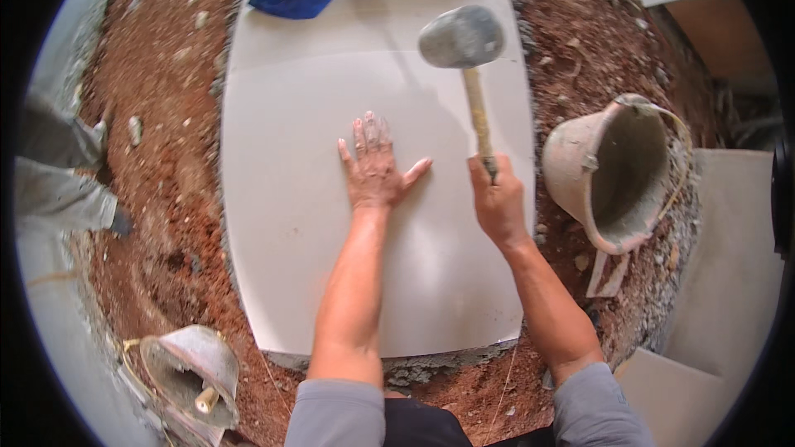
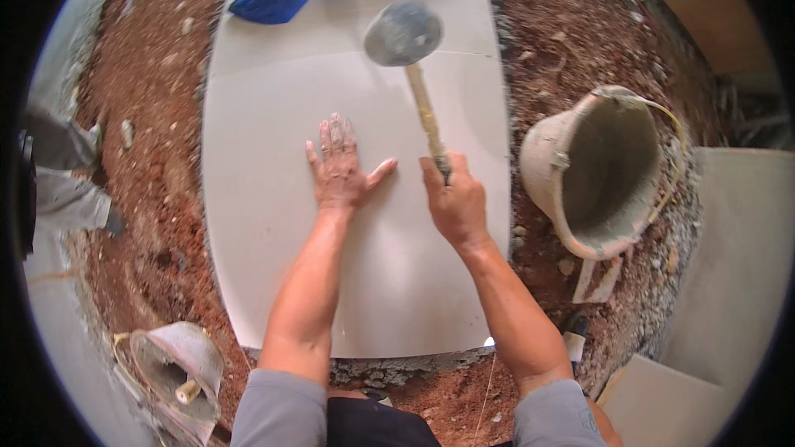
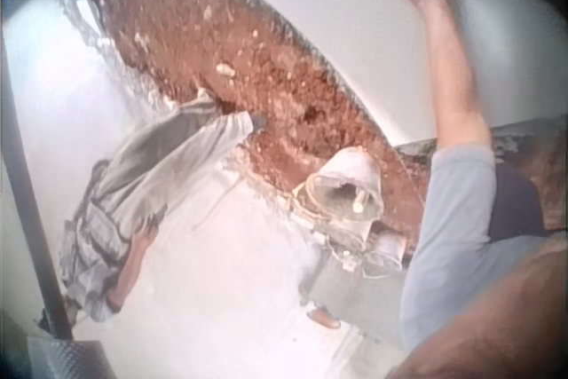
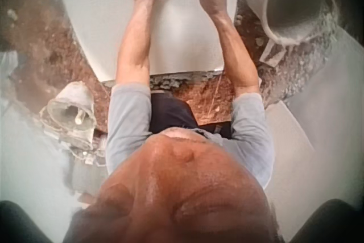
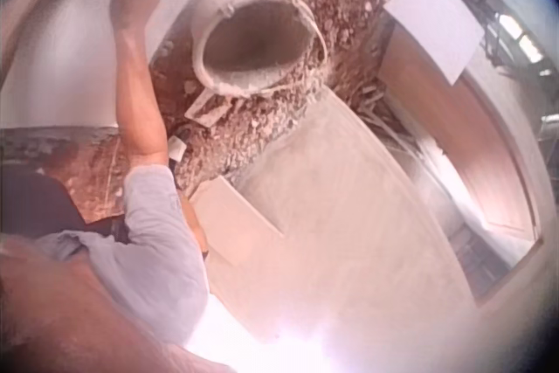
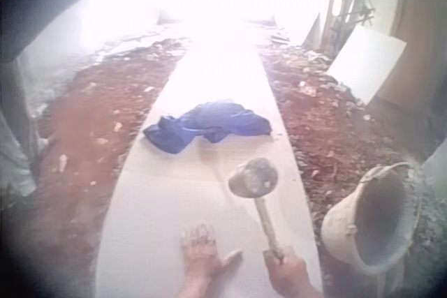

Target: The person spreads cement on the floor using a trowel, then places a large white tile onto the cement and taps it into place with a rubber mallet. The person also wipes the tile surface with a blue cloth.

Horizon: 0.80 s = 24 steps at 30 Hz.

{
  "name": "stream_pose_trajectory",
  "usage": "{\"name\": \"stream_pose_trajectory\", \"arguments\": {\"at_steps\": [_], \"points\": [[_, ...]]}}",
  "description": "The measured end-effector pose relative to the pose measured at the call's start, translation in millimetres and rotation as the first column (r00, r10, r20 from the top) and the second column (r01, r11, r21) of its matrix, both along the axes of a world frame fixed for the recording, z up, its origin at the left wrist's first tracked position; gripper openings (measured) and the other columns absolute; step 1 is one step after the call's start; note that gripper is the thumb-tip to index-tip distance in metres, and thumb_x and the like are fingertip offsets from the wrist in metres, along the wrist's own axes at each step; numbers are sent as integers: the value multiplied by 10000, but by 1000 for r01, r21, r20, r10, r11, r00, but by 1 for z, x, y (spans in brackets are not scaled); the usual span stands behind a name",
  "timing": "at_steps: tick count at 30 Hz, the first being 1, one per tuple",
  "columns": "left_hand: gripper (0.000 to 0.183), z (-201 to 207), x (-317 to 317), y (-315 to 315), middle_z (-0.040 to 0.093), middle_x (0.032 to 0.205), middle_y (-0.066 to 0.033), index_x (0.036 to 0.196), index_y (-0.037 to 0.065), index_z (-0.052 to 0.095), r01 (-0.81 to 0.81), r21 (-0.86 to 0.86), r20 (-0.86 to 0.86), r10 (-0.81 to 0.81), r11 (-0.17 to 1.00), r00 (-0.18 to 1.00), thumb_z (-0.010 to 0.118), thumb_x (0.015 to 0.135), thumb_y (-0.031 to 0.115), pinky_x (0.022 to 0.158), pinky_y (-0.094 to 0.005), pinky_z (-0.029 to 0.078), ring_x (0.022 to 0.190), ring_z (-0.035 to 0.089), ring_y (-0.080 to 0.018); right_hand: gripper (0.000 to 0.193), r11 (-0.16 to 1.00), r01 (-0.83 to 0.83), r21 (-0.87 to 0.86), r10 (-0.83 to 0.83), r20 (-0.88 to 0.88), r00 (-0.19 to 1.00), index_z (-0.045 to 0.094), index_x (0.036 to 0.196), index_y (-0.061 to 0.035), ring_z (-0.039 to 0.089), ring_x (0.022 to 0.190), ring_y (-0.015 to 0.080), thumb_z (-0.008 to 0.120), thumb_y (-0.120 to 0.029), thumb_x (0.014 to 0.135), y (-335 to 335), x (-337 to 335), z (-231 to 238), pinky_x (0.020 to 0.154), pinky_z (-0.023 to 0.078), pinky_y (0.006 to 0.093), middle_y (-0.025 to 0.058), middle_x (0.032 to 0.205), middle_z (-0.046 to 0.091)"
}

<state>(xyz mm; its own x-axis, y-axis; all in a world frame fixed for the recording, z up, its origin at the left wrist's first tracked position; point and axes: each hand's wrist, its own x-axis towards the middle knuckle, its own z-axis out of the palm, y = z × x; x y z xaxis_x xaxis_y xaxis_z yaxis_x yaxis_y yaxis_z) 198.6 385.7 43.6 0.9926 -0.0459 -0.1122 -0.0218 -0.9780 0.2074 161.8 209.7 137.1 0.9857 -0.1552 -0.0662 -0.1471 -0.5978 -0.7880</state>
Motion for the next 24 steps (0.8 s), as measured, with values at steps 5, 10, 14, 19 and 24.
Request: {"name": "stream_pose_trajectory", "arguments": {"at_steps": [5, 10, 14, 19, 24], "points": [[809, -14, 14, 4, 116, 1579, -189, 1487, -43, 172, -491, 52, 38, 490, 870, 871, 339, 945, 533, 1163, -548, 7, 1474, 13, -320, 307, 991, -97, 89, 74, 240, 968, 502, 1088, 7, 623, 547, 276, 539, -279, 981, 29, 0, -5, 512, 488, 367, 111, 666, 594], [686, -22, 14, 5, 125, 1571, -219, 1476, -59, 201, -472, 27, 92, 468, 881, 879, 289, 986, 413, 1149, -585, 40, 1468, 41, -353, 224, 930, -170, -325, 131, -138, 982, 489, 1004, -21, 623, 576, 362, 576, -221, 953, 48, 26, -37, 496, 484, 434, 148, 622, 598], [682, -23, 14, 4, 126, 1572, -215, 1475, -60, 203, -474, 19, 96, 470, 880, 877, 290, 986, 407, 1146, -591, 43, 1468, 47, -352, 284, 991, -121, -56, 127, 128, 984, 493, 978, -47, 620, 590, 385, 562, -322, 957, 53, 37, -44, 527, 484, 471, 159, 645, 623], [688, -21, 17, 5, 135, 1569, -219, 1471, -59, 216, -476, 9, 143, 470, 880, 871, 318, 976, 407, 1139, -608, 51, 1468, 56, -351, 330, 945, -213, -248, 204, -61, 977, 492, 957, -44, 620, 610, 399, 537, -371, 958, 59, 48, -43, 557, 482, 499, 167, 644, 624], [704, -18, 13, 4, 111, 1573, -215, 1475, -69, 172, -457, 49, 78, 453, 888, 888, 313, 982, 413, 1142, -601, 38, 1469, 45, -350, 326, 892, -279, -357, 218, -202, 955, 503, 930, -39, 615, 596, 392, 534, -362, 963, 61, 45, -48, 550, 479, 492, 160, 631, 617]]}}
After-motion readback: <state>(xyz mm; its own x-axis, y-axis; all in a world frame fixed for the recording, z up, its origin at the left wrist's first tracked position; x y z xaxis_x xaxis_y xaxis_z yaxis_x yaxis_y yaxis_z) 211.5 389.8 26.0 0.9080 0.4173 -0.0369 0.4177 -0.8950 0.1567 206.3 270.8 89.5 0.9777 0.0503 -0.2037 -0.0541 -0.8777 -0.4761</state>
